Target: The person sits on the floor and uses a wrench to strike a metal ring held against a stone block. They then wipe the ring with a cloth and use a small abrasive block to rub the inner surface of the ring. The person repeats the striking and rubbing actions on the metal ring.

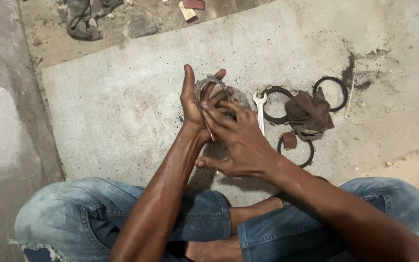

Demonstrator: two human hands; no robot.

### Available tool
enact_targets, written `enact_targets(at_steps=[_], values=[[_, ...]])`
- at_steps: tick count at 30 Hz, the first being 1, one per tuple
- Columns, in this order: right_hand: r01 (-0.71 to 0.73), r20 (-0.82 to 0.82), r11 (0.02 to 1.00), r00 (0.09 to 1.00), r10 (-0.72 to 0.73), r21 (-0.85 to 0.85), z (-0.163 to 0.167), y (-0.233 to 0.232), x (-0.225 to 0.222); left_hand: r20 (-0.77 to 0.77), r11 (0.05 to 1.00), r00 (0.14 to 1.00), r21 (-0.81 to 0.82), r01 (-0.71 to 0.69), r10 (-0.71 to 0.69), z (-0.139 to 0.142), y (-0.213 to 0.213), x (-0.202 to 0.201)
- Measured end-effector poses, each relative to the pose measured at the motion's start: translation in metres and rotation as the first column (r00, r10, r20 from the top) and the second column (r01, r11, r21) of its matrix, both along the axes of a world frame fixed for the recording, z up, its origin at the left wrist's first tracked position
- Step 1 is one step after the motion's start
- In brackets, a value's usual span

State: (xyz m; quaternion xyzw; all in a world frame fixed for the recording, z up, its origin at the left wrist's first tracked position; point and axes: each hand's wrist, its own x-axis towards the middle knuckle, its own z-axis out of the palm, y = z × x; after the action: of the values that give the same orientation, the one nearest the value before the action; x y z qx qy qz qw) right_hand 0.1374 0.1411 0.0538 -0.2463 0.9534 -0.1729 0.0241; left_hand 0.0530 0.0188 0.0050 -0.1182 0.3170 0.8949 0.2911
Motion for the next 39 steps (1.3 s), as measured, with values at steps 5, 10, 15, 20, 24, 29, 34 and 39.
enact_targets(at_steps=[5,10,15,20,24,29,34,39], values=[[0.043,0.035,0.999,0.998,-0.044,0.03,-0.002,0.002,-0.004,0.046,1.0,0.999,-0.016,0.003,-0.002,0.006,0.003,0.0],[-0.038,-0.042,0.999,0.998,0.038,0.002,-0.01,0.007,-0.005,-0.05,1.0,0.999,0.001,0.001,-0.001,0.004,0.001,-0.001],[-0.05,-0.088,0.997,0.995,0.055,0.062,-0.004,0.008,-0.002,-0.015,1.0,1.0,-0.005,0.014,-0.014,0.012,-0.004,-0.001],[-0.028,-0.04,1.0,0.999,0.029,0.014,0.0,0.004,-0.002,0.006,0.999,0.999,0.006,0.035,-0.036,0.016,-0.001,0.002],[-0.052,-0.028,0.999,0.998,0.052,0.003,-0.003,0.007,-0.004,0.016,0.998,0.999,0.035,0.049,-0.05,0.008,0.0,0.003],[-0.01,-0.01,1.0,1.0,0.01,0.001,-0.002,0.01,-0.002,-0.026,0.992,0.997,0.1,0.077,-0.075,0.002,0.0,0.002],[-0.043,-0.021,0.999,0.999,0.043,0.032,0.001,0.01,-0.004,0.035,0.992,0.991,0.027,0.125,-0.126,0.007,-0.001,0.004],[-0.024,-0.057,0.998,0.998,0.021,-0.058,0.007,0.01,-0.007,-0.044,0.977,0.984,0.117,0.179,-0.175,0.008,-0.003,0.002]])
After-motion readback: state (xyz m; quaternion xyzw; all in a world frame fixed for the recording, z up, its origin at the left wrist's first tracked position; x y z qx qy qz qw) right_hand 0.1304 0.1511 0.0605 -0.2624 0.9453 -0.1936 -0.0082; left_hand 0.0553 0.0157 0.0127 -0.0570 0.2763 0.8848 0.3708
